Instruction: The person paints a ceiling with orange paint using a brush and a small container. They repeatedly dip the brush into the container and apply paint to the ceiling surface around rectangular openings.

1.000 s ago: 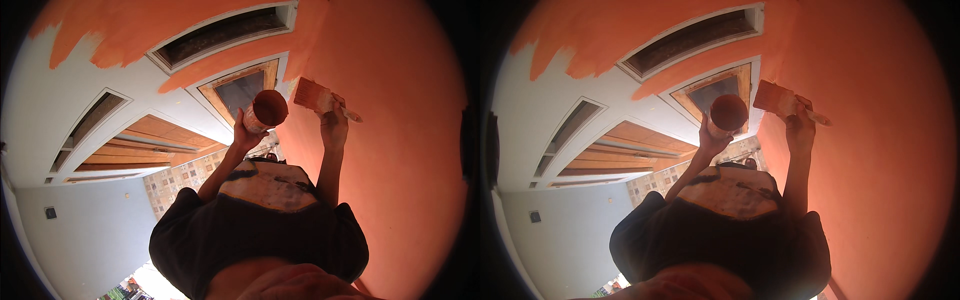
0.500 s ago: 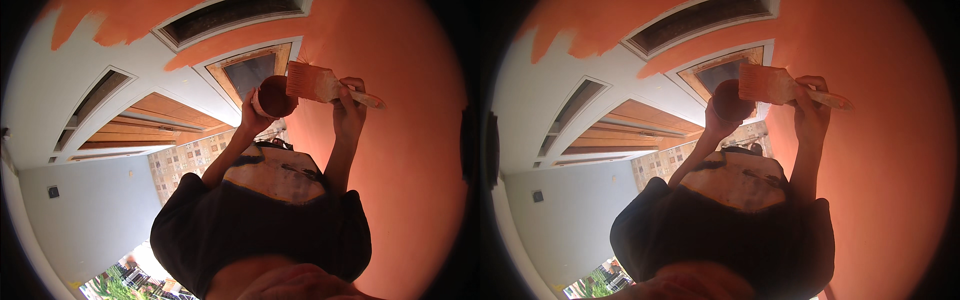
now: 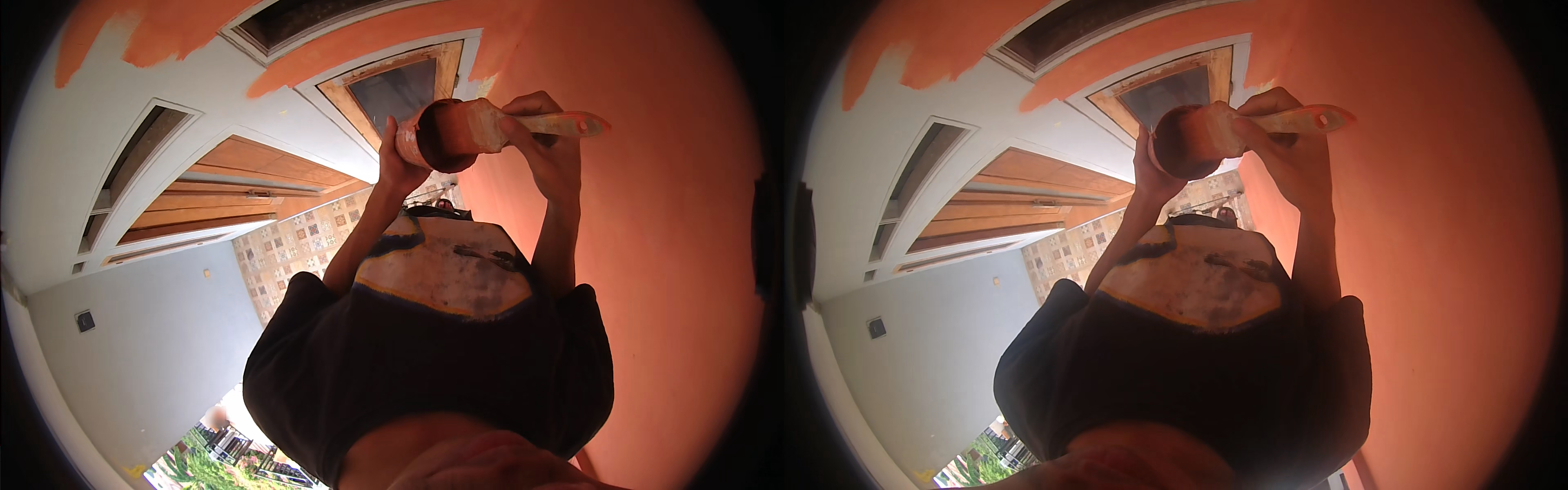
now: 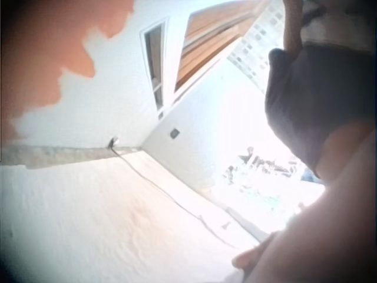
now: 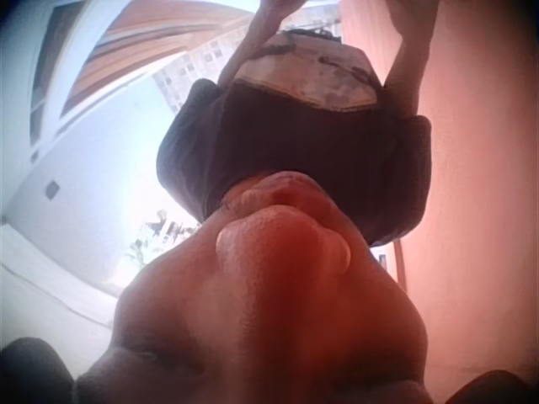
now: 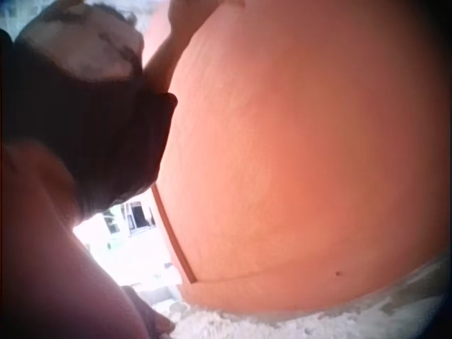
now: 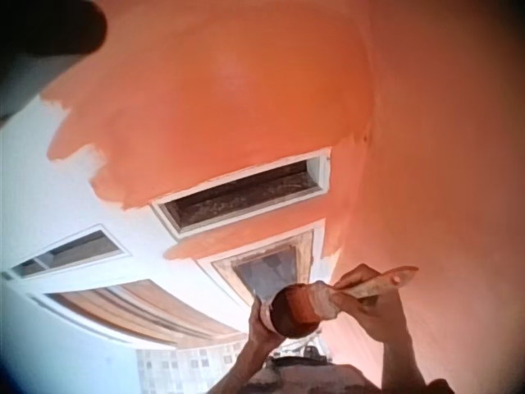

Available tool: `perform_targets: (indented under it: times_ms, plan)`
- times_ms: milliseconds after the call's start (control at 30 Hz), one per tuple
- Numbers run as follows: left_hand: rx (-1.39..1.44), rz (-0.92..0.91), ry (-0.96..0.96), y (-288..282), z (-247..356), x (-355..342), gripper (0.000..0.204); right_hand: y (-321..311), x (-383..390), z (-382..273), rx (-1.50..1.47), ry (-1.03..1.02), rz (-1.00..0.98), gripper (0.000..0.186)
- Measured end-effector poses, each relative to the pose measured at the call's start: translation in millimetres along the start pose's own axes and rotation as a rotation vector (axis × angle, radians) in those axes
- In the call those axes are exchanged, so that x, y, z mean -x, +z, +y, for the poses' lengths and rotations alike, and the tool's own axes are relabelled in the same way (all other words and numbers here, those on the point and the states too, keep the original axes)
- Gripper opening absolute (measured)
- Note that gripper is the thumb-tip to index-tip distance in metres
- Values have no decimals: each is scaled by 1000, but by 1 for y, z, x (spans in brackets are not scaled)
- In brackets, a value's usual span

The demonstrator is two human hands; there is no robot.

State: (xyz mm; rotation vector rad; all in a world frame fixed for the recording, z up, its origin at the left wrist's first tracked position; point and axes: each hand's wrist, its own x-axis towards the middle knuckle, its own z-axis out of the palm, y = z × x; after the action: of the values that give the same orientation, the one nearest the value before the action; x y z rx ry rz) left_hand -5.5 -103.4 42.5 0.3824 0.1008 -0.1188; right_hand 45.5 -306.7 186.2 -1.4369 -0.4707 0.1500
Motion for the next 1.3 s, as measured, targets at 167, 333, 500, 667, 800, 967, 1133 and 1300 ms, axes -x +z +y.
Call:
perform_targets:
  times_ms: [167,333,500,667,800,967,1133,1300]
  plan:
    - [18,23,35,-5,0,1,71,9,-2,-14,299,57,-17,18]
    - [21,14,30,-8,0,3,68,23,-4,-12,378,89,-95,13]
    - [38,39,67,-12,4,2,66,41,-10,-4,522,44,-114,12]
    - [44,-1,94,-16,8,0,64,51,-11,-5,632,-32,-121,14]
    - [39,-3,97,-18,10,-1,65,60,-14,1,789,-57,-133,21]
    - [49,-16,102,-23,15,-1,66,72,-18,11,931,-8,-186,28]
    - [51,-58,152,-27,16,1,66,82,-18,12,999,-1,-203,29]
    - [81,-11,159,-29,15,-1,64,86,-18,17,1044,2,-203,30]
